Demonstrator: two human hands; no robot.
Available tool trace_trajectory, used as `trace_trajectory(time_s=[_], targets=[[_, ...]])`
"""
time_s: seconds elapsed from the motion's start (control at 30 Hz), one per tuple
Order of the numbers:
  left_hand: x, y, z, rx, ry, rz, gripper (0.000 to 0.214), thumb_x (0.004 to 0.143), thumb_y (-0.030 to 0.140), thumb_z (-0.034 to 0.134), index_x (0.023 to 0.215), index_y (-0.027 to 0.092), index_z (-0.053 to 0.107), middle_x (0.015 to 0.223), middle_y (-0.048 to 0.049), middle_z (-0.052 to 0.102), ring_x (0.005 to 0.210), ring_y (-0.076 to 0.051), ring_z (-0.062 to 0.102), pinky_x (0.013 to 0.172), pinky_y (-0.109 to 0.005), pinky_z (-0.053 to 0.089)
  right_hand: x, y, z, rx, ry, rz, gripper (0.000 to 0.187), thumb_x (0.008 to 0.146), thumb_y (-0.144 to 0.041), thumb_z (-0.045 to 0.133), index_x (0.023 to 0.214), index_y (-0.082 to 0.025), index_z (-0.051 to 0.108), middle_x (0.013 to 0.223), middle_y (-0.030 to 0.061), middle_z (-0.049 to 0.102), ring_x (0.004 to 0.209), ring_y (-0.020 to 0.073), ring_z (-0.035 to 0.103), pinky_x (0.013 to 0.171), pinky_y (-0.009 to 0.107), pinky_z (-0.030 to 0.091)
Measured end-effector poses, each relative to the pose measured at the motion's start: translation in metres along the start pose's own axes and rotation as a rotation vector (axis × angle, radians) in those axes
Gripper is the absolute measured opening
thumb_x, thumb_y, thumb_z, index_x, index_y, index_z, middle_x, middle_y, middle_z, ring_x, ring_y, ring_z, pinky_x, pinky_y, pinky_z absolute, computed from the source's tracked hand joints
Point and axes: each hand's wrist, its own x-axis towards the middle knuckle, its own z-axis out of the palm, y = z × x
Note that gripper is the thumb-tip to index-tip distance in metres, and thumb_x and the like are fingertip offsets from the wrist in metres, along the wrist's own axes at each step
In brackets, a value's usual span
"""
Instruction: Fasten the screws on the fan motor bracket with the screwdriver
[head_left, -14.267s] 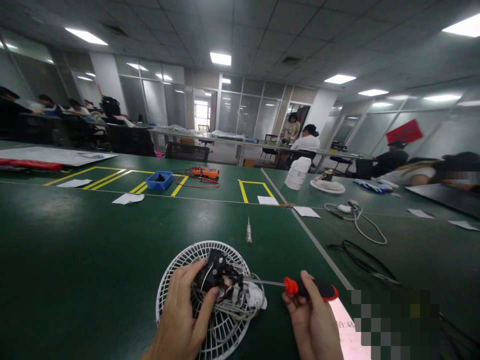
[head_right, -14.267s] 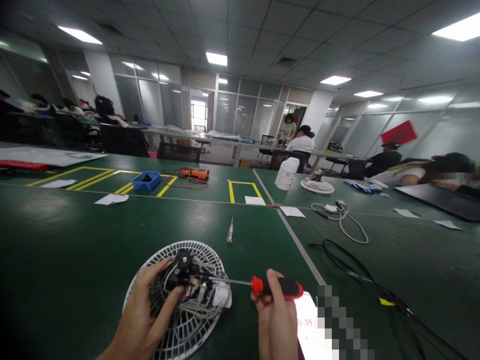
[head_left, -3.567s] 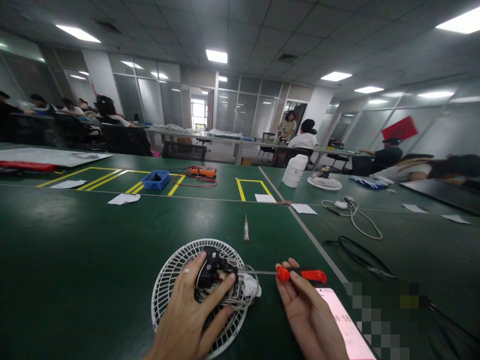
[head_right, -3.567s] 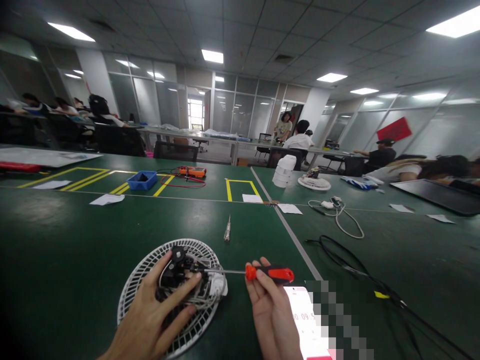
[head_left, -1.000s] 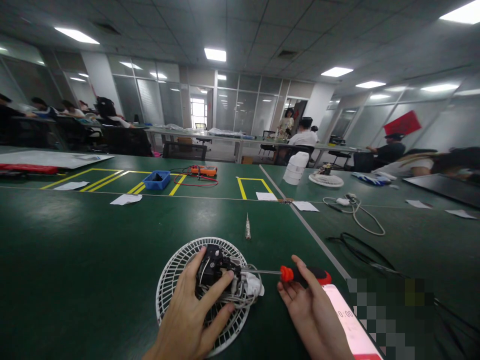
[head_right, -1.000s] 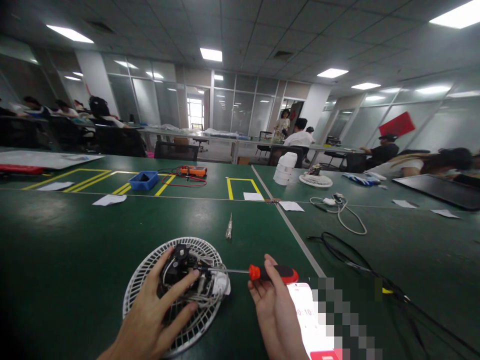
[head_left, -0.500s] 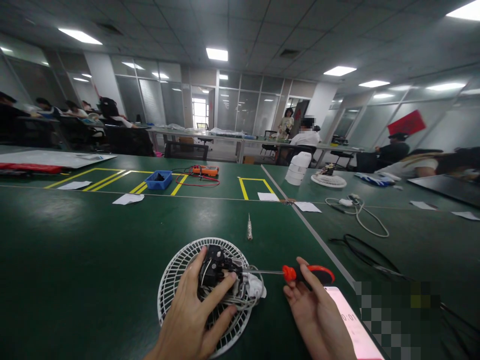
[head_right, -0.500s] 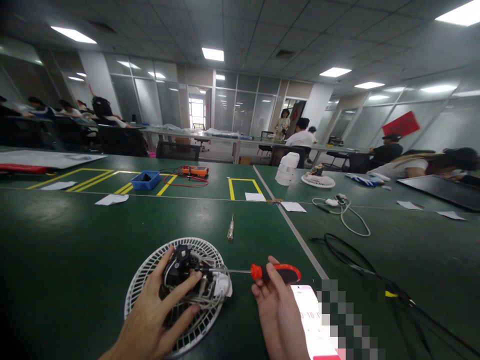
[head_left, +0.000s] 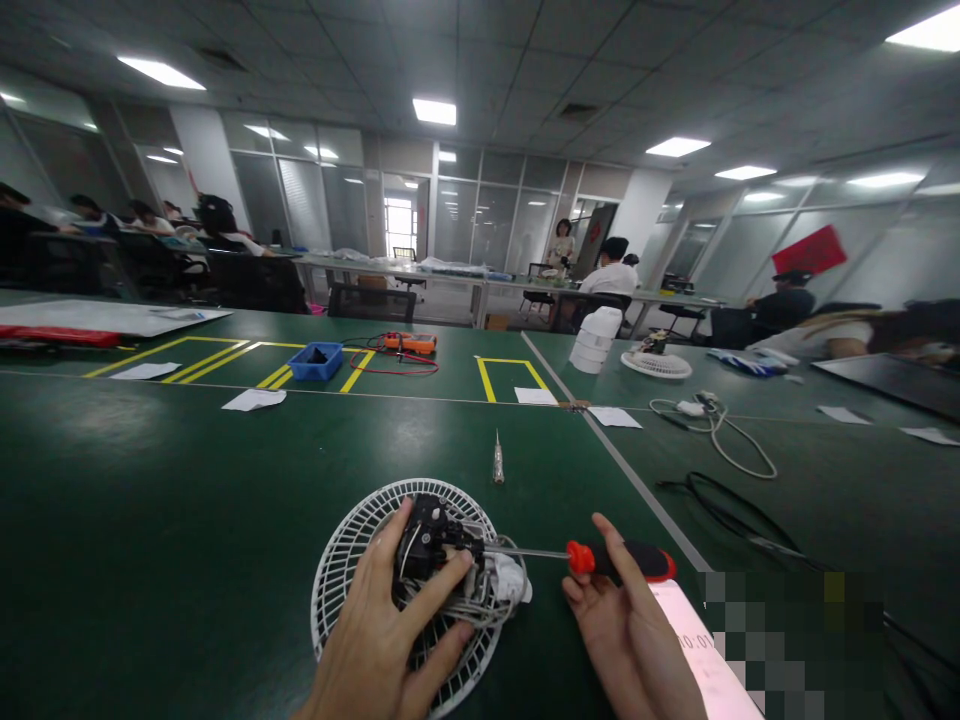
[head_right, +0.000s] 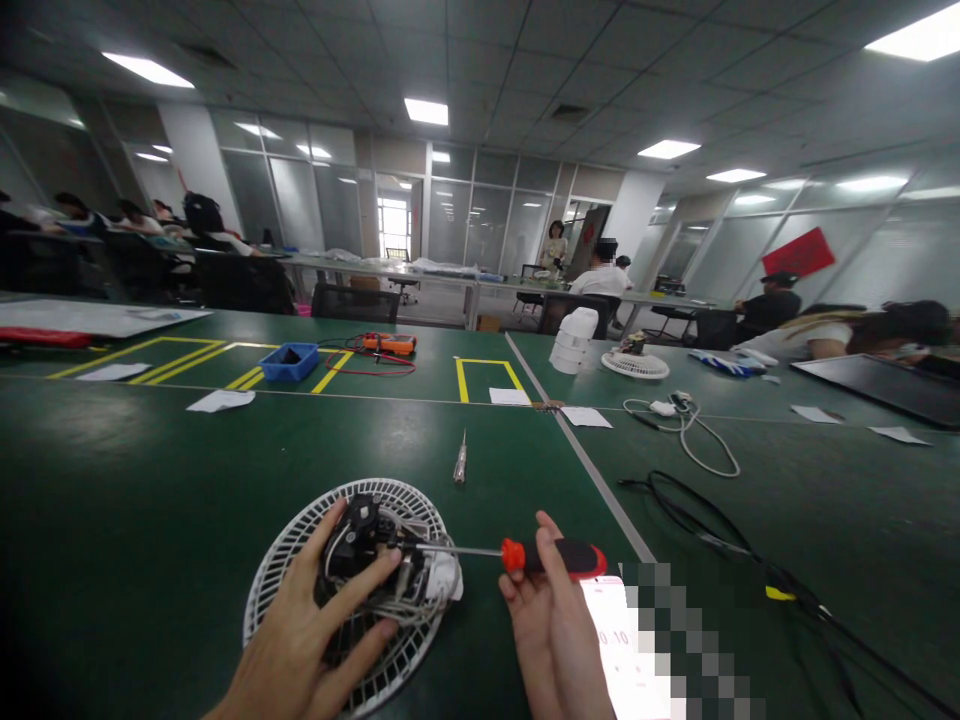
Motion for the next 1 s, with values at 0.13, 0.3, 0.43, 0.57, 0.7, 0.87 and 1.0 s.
trace_trajectory(time_s=[0.13, 0.3, 0.43, 0.57, 0.7, 0.87, 1.0], targets=[[-0.0007, 0.0012, 0.0003, -0.018, 0.010, -0.022, 0.053, 0.092, 0.034, 0.064, 0.143, 0.037, 0.054, 0.170, -0.0115, 0.008, 0.144, -0.043, 0.041, 0.103, -0.061, 0.053, -0.0029, -0.0006, 0.0015, 0.033, -0.004, 0.016, 0.070, 0.051, -0.032, 0.098, 0.115, -0.023, 0.070, 0.092, 0.0001, 0.072, 0.076, 0.0155, 0.066, 0.062, 0.024, 0.055], [-0.0006, 0.0049, -0.0014, -0.049, -0.011, -0.099, 0.050, 0.093, 0.034, 0.062, 0.142, 0.039, 0.055, 0.171, -0.0082, 0.006, 0.147, -0.040, 0.039, 0.108, -0.060, 0.050, -0.0006, -0.0023, -0.0029, 0.060, -0.041, -0.022, 0.065, 0.052, -0.026, 0.097, 0.112, -0.025, 0.071, 0.107, 0.0005, 0.074, 0.093, 0.0191, 0.070, 0.080, 0.031, 0.059], [0.0007, 0.0044, -0.0013, -0.042, 0.004, -0.054, 0.051, 0.092, 0.033, 0.064, 0.142, 0.041, 0.054, 0.171, -0.0073, 0.005, 0.147, -0.041, 0.038, 0.107, -0.061, 0.050, 0.0032, -0.0008, -0.0051, 0.062, -0.045, 0.004, 0.061, 0.059, -0.030, 0.094, 0.114, -0.024, 0.069, 0.102, 0.0030, 0.074, 0.096, 0.0209, 0.070, 0.081, 0.032, 0.059], [0.0015, 0.0036, -0.0006, -0.037, 0.004, -0.052, 0.051, 0.093, 0.032, 0.063, 0.142, 0.042, 0.054, 0.171, -0.0075, 0.006, 0.145, -0.041, 0.040, 0.106, -0.062, 0.051, 0.0059, 0.0034, -0.0049, 0.039, -0.023, 0.000, 0.056, 0.069, -0.039, 0.090, 0.120, -0.028, 0.067, 0.094, 0.0004, 0.073, 0.082, 0.0170, 0.069, 0.067, 0.027, 0.058], [0.0010, 0.0043, -0.0012, -0.039, -0.005, -0.059, 0.051, 0.094, 0.033, 0.062, 0.143, 0.042, 0.053, 0.170, -0.0092, 0.008, 0.145, -0.040, 0.040, 0.106, -0.061, 0.051, 0.0039, 0.0015, -0.0056, 0.008, -0.053, -0.022, 0.064, 0.064, -0.032, 0.093, 0.123, -0.025, 0.067, 0.096, 0.0012, 0.074, 0.080, 0.0157, 0.069, 0.068, 0.026, 0.058], [0.0009, 0.0069, -0.0015, -0.038, -0.013, -0.085, 0.049, 0.094, 0.034, 0.061, 0.142, 0.042, 0.054, 0.170, -0.0079, 0.007, 0.146, -0.041, 0.039, 0.106, -0.063, 0.051, -0.0006, -0.0048, -0.0048, 0.067, -0.077, -0.025, 0.066, 0.059, -0.022, 0.092, 0.119, -0.024, 0.067, 0.101, 0.0016, 0.075, 0.093, 0.0187, 0.071, 0.084, 0.031, 0.058], [0.0012, 0.0075, -0.0014, -0.045, -0.014, -0.092, 0.049, 0.094, 0.033, 0.061, 0.142, 0.042, 0.055, 0.170, -0.0066, 0.008, 0.146, -0.041, 0.039, 0.108, -0.062, 0.049, -0.0003, -0.0030, -0.0033, 0.065, -0.056, 0.002, 0.062, 0.059, -0.025, 0.091, 0.116, -0.020, 0.067, 0.101, 0.0061, 0.075, 0.097, 0.0220, 0.071, 0.087, 0.034, 0.059]])
